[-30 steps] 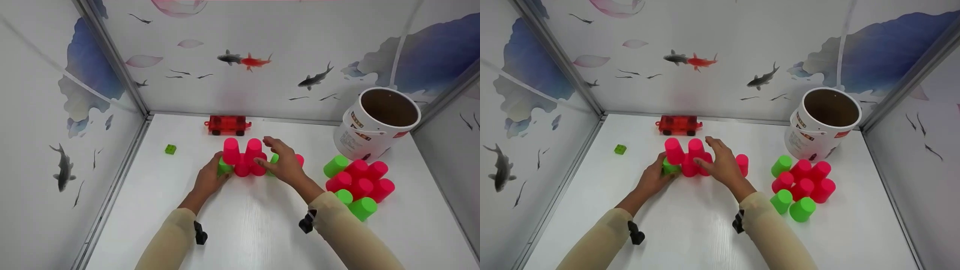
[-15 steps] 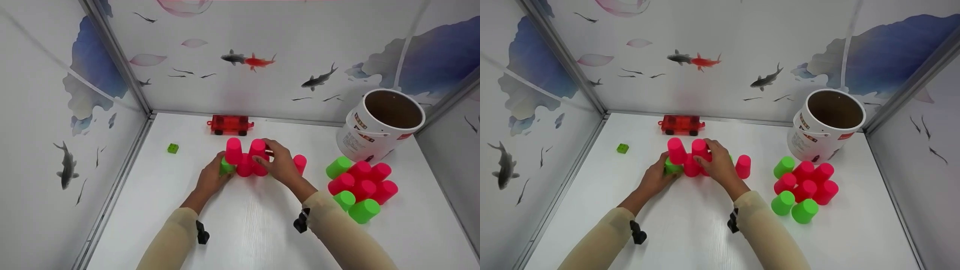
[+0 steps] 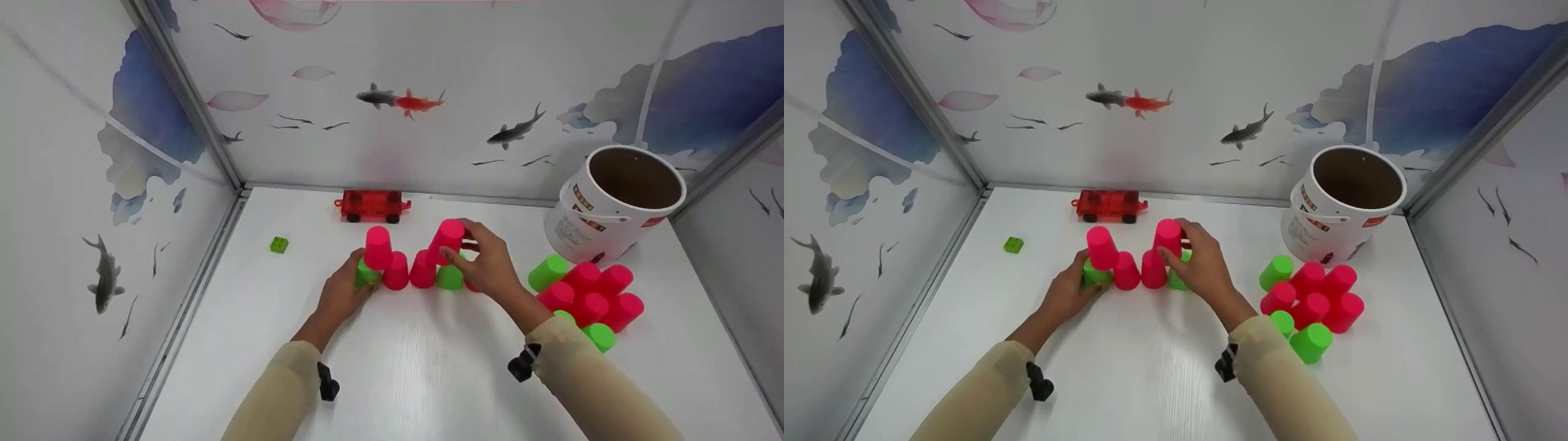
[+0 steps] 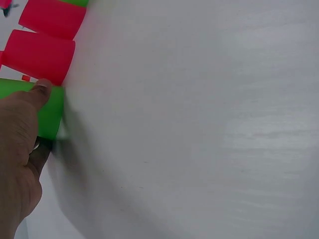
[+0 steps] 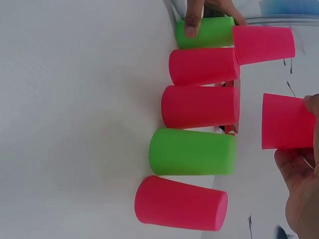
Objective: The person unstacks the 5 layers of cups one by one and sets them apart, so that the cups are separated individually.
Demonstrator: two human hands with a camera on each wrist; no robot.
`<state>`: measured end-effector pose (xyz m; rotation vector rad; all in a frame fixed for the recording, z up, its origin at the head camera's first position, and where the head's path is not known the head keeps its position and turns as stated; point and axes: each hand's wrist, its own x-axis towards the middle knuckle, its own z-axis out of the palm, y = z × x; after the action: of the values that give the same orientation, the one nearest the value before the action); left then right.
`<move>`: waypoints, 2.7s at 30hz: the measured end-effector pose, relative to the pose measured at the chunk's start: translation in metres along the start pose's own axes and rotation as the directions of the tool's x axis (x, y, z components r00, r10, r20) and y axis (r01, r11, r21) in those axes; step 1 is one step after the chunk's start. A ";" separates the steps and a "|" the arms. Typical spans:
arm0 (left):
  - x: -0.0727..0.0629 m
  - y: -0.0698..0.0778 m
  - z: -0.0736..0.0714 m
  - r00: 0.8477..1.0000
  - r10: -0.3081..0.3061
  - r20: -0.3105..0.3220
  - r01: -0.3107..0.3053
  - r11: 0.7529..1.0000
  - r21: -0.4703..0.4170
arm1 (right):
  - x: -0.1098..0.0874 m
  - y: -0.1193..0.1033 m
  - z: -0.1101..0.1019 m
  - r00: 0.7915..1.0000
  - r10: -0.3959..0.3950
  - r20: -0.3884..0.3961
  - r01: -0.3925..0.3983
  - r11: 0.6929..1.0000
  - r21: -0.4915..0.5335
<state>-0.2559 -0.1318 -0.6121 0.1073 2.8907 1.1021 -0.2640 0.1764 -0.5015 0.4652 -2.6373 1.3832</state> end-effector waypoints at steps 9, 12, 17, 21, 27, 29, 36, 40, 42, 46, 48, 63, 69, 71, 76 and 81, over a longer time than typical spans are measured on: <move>0.001 0.000 0.002 0.999 -0.042 0.011 0.042 0.999 0.005 | -0.017 0.015 -0.049 0.998 0.002 -0.067 -0.006 0.999 -0.048; 0.001 -0.001 0.001 1.000 -0.028 0.011 0.028 1.000 0.011 | -0.024 0.019 -0.065 0.996 0.025 -0.084 -0.031 0.997 -0.070; 0.001 0.001 0.000 1.000 -0.022 0.011 0.022 1.000 0.007 | -0.037 0.027 -0.088 0.991 0.081 -0.109 -0.093 0.990 -0.104; 0.001 0.000 0.001 1.000 -0.016 0.007 0.016 1.000 0.015 | -0.048 0.031 -0.102 0.987 0.115 -0.109 -0.128 0.984 -0.124; 0.001 -0.004 0.003 1.000 -0.017 0.008 0.017 1.000 0.009 | -0.059 0.039 -0.117 0.991 0.064 -0.121 -0.083 0.985 -0.153; 0.001 -0.005 0.003 1.000 -0.018 0.006 0.018 1.000 0.007 | -0.063 0.041 -0.121 0.990 0.051 -0.135 -0.074 0.983 -0.171; 0.001 -0.005 0.004 1.000 -0.029 0.001 0.029 1.000 0.003 | -0.083 0.045 -0.136 0.981 0.070 -0.178 -0.107 0.973 -0.206; 0.002 -0.004 0.005 0.999 -0.035 0.001 0.035 0.999 -0.002 | -0.095 0.052 -0.148 0.978 0.015 -0.208 -0.066 0.968 -0.243; 0.002 -0.004 0.005 0.999 -0.036 0.002 0.036 0.999 -0.006 | -0.102 0.056 -0.154 0.974 -0.008 -0.225 -0.051 0.965 -0.256; 0.002 -0.005 0.005 1.000 -0.031 0.005 0.031 0.999 -0.010 | -0.116 0.066 -0.166 0.966 -0.008 -0.257 -0.064 0.961 -0.270; 0.001 -0.005 0.005 1.000 -0.029 0.009 0.029 1.000 -0.007 | -0.124 0.070 -0.172 0.962 0.005 -0.272 -0.081 0.960 -0.267; 0.002 -0.001 0.002 1.000 0.000 -0.005 0.000 1.000 0.011 | -0.175 0.105 -0.201 0.921 0.077 -0.382 -0.209 0.925 -0.316; 0.002 -0.001 0.004 1.000 -0.017 0.005 0.017 1.000 0.008 | -0.192 0.115 -0.200 0.919 0.033 -0.394 -0.177 0.924 -0.338; 0.002 -0.001 0.004 1.000 -0.020 0.005 0.020 1.000 0.009 | -0.198 0.119 -0.197 0.918 0.038 -0.394 -0.182 0.924 -0.337; 0.001 -0.001 0.004 1.000 -0.023 -0.001 0.023 1.000 0.019 | -0.210 0.131 -0.186 0.918 0.059 -0.392 -0.200 0.923 -0.329; 0.000 0.001 0.005 0.999 -0.037 -0.004 0.037 0.999 0.034 | -0.219 0.142 -0.175 0.918 0.146 -0.368 -0.274 0.904 -0.327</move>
<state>-0.2560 -0.1276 -0.6149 0.0527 2.9024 1.0490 -0.1087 0.4415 -0.5672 -0.1051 -2.6206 0.8651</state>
